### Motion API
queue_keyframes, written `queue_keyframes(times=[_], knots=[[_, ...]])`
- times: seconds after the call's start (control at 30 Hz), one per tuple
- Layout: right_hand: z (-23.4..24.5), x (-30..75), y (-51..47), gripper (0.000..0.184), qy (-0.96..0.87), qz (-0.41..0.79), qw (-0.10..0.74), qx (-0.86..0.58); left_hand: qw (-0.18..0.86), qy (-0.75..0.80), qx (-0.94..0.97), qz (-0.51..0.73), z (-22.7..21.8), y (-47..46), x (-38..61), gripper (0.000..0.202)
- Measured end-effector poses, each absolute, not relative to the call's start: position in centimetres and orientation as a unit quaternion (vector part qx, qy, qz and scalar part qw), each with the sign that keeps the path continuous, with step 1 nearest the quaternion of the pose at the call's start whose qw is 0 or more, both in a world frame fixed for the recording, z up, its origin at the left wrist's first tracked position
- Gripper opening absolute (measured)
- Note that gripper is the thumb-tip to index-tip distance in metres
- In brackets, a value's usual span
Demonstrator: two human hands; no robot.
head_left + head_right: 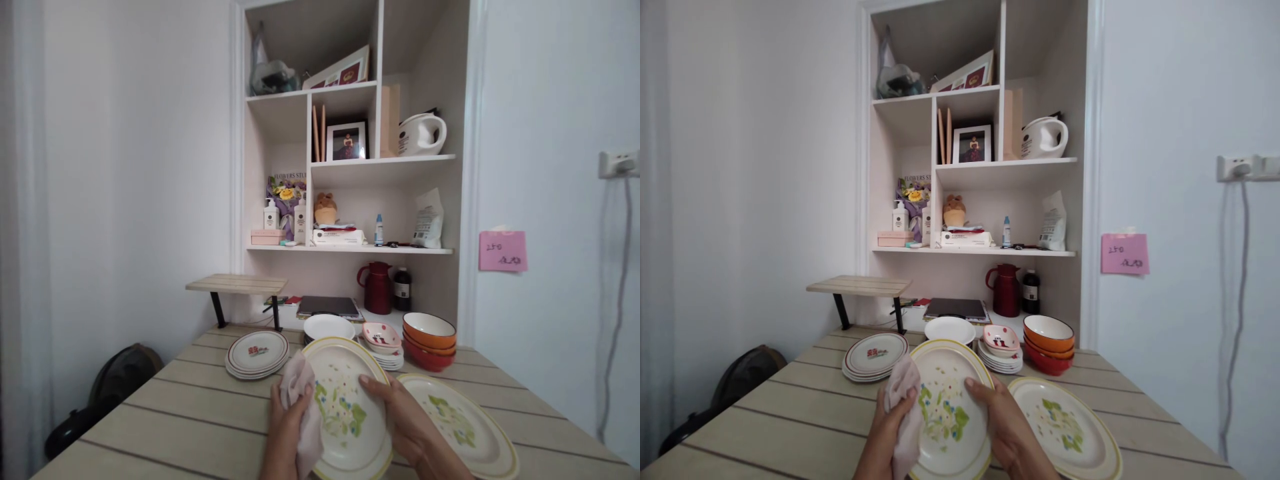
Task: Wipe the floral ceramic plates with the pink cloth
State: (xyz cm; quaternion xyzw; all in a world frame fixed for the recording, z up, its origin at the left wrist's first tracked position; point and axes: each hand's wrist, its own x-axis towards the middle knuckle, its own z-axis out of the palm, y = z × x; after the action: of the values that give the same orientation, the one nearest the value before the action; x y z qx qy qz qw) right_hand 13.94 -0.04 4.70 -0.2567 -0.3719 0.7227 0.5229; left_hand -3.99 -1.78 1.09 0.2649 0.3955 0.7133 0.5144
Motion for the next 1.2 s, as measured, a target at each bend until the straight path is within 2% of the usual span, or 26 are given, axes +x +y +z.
queue_keyframes(times=[0.1, 0.17, 0.43, 0.57, 1.2], knots=[[4.7, 14.0, 0.1, 0.046, -0.376, 0.721, 0.522, -0.257, 0.497, 0.387, 0.262, 0.731, 1.5, -2.2, -3.9, 0.097], [4.8, 14.1, 0.0, 0.050, -0.379, 0.713, 0.527, -0.267, 0.496, 0.366, 0.268, 0.741, 1.7, -2.4, -3.9, 0.100], [5.4, 14.0, -0.9, 0.064, -0.389, 0.707, 0.531, -0.261, 0.620, 0.305, 0.256, 0.677, 1.7, -2.5, -3.7, 0.070], [4.7, 13.2, -0.8, 0.071, -0.389, 0.692, 0.547, -0.267, 0.626, 0.333, 0.236, 0.664, 1.7, -2.3, -3.9, 0.071], [3.2, 10.8, -0.9, 0.093, -0.297, 0.621, 0.670, -0.278, 0.719, 0.248, 0.192, 0.620, 1.3, -2.1, -2.9, 0.066]])
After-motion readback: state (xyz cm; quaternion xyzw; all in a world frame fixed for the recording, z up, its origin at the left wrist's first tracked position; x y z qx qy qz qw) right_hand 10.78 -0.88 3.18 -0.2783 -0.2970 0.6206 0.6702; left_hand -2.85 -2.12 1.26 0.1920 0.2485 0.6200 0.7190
